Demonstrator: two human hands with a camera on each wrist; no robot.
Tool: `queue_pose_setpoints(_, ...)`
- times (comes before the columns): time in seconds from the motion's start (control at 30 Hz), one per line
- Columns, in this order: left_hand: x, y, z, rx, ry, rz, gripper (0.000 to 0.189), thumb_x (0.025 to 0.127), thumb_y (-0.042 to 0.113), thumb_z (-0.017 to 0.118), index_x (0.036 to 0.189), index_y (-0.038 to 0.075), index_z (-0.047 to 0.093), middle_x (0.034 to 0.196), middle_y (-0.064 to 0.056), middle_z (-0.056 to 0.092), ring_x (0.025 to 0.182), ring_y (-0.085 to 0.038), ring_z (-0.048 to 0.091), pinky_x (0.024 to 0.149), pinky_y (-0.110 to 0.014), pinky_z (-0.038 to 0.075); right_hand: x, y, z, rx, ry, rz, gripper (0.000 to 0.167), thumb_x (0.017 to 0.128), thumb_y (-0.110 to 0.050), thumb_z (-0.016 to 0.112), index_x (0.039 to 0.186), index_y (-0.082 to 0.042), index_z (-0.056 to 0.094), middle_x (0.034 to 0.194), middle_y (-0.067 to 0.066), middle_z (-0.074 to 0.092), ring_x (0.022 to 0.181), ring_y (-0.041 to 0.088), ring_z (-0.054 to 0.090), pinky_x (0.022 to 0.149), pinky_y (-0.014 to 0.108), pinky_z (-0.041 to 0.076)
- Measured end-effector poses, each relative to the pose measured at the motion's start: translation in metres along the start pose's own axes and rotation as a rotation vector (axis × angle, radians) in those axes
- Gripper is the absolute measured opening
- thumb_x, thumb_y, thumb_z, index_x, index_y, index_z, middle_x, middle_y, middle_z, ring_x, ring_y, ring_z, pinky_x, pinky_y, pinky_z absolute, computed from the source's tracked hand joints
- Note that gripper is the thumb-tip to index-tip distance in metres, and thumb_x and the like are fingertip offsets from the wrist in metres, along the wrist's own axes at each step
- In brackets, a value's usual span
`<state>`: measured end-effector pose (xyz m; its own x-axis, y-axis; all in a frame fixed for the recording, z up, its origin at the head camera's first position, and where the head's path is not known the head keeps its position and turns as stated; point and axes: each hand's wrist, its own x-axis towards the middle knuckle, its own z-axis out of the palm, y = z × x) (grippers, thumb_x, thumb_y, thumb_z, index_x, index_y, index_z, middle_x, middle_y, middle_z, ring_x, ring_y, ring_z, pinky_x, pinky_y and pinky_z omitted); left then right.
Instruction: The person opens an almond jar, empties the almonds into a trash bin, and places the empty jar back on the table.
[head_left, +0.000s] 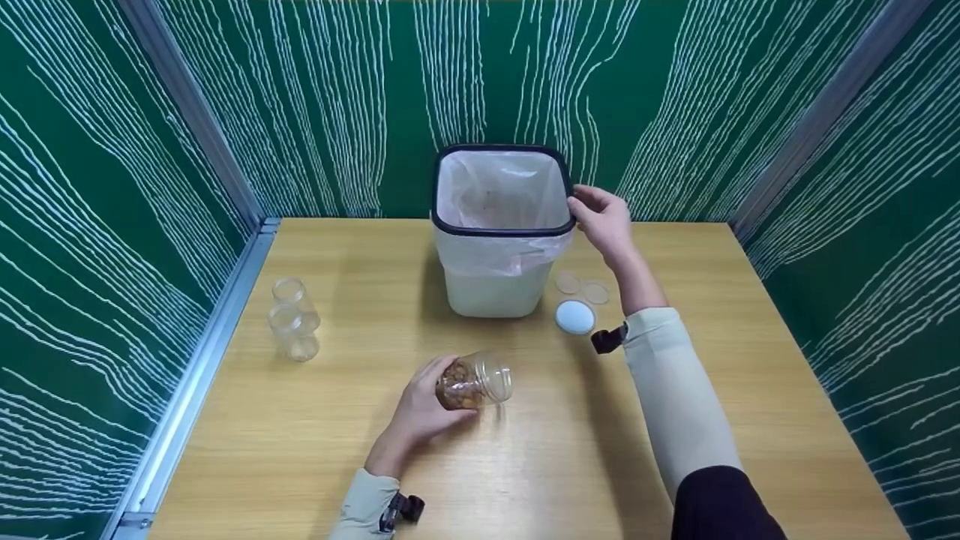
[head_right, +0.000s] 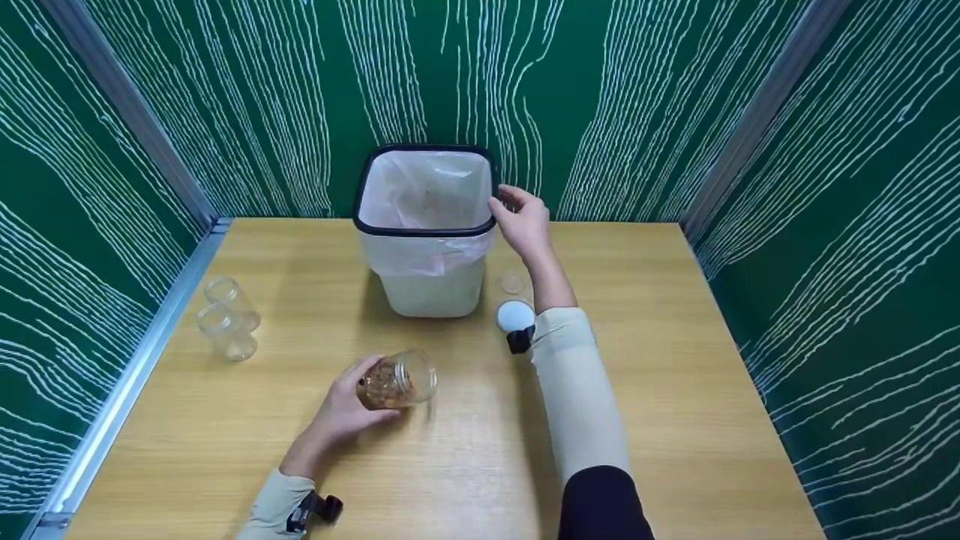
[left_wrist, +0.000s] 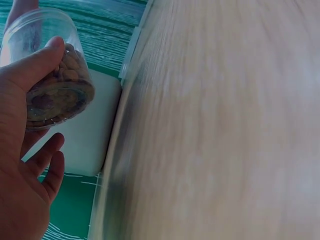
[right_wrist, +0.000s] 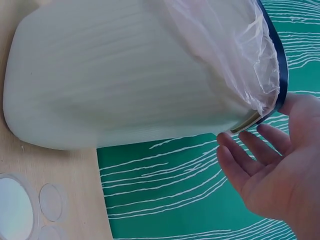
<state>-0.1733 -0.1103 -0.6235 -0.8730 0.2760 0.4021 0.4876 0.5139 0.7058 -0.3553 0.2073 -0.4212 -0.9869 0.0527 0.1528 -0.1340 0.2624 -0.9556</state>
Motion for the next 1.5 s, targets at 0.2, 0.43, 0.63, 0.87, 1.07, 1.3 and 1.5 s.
queue_pose_setpoints(0.2, 0.0, 0.0, -0.002, -0.014, 0.003, -0.013, 0.091, 0.059, 0.034, 0.093, 0.136, 0.011, 0.052, 0.133, -0.005, 0.054, 0.12, -0.025, 0.051, 0.101, -0.046, 0.041, -0.001, -0.003, 0.002, 0.032, -0.006, 0.03, 0.045, 0.097, -0.026, 0.06, 0.137, -0.007, 0.055, 0.128, 0.012, 0.059, 0.111, 0.026, 0.057, 0.081, 0.033, 0.055)
queue_pose_setpoints(0.43, 0.006, 0.002, -0.011, -0.031, 0.015, -0.003, 0.091, 0.059, 0.032, 0.093, 0.137, 0.013, 0.051, 0.132, -0.001, 0.055, 0.119, -0.023, 0.052, 0.1, -0.047, 0.042, -0.002, -0.006, 0.002, 0.048, -0.023, 0.062, 0.047, 0.098, -0.023, 0.057, 0.141, -0.006, 0.05, 0.13, 0.013, 0.057, 0.114, 0.031, 0.056, 0.076, 0.029, 0.056)
queue_pose_setpoints(0.63, 0.016, 0.006, -0.025, -0.031, 0.032, 0.031, 0.092, 0.058, 0.029, 0.094, 0.137, 0.013, 0.051, 0.133, -0.002, 0.055, 0.12, -0.023, 0.051, 0.101, -0.045, 0.041, -0.003, -0.011, 0.001, 0.092, -0.052, 0.159, 0.05, 0.098, -0.023, 0.057, 0.146, -0.013, 0.045, 0.139, 0.012, 0.05, 0.121, 0.032, 0.052, 0.085, 0.038, 0.054)
queue_pose_setpoints(0.87, 0.024, 0.009, -0.047, 0.008, 0.04, 0.057, 0.092, 0.06, 0.037, 0.092, 0.139, 0.016, 0.05, 0.137, -0.001, 0.052, 0.125, -0.02, 0.048, 0.105, -0.041, 0.037, -0.003, -0.015, 0.0, 0.153, -0.109, 0.253, 0.057, 0.097, -0.02, 0.058, 0.15, -0.015, 0.038, 0.141, 0.013, 0.045, 0.118, 0.03, 0.055, 0.09, 0.041, 0.051)
queue_pose_setpoints(1.07, 0.034, 0.013, -0.069, 0.063, 0.051, 0.088, 0.092, 0.061, 0.041, 0.091, 0.14, 0.017, 0.05, 0.138, 0.0, 0.052, 0.126, -0.016, 0.047, 0.106, -0.038, 0.036, -0.003, -0.019, -0.001, 0.184, -0.143, 0.281, 0.058, 0.098, -0.02, 0.055, 0.152, -0.014, 0.033, 0.145, 0.016, 0.043, 0.118, 0.03, 0.055, 0.091, 0.041, 0.051)
queue_pose_setpoints(1.3, 0.049, 0.022, -0.097, 0.06, 0.083, 0.115, 0.092, 0.062, 0.04, 0.091, 0.141, 0.02, 0.049, 0.135, 0.001, 0.053, 0.121, -0.017, 0.05, 0.1, -0.041, 0.043, -0.003, -0.019, -0.002, 0.186, -0.138, 0.302, 0.059, 0.098, -0.022, 0.055, 0.152, -0.018, 0.033, 0.145, 0.013, 0.043, 0.121, 0.031, 0.053, 0.094, 0.041, 0.049)
queue_pose_setpoints(1.5, 0.063, 0.031, -0.122, 0.089, 0.098, 0.126, 0.091, 0.062, 0.039, 0.091, 0.14, 0.018, 0.049, 0.134, 0.003, 0.053, 0.121, -0.018, 0.048, 0.1, -0.042, 0.043, -0.005, -0.016, -0.001, 0.193, -0.133, 0.29, 0.058, 0.098, -0.021, 0.054, 0.152, -0.016, 0.034, 0.145, 0.015, 0.043, 0.119, 0.03, 0.054, 0.093, 0.04, 0.05)
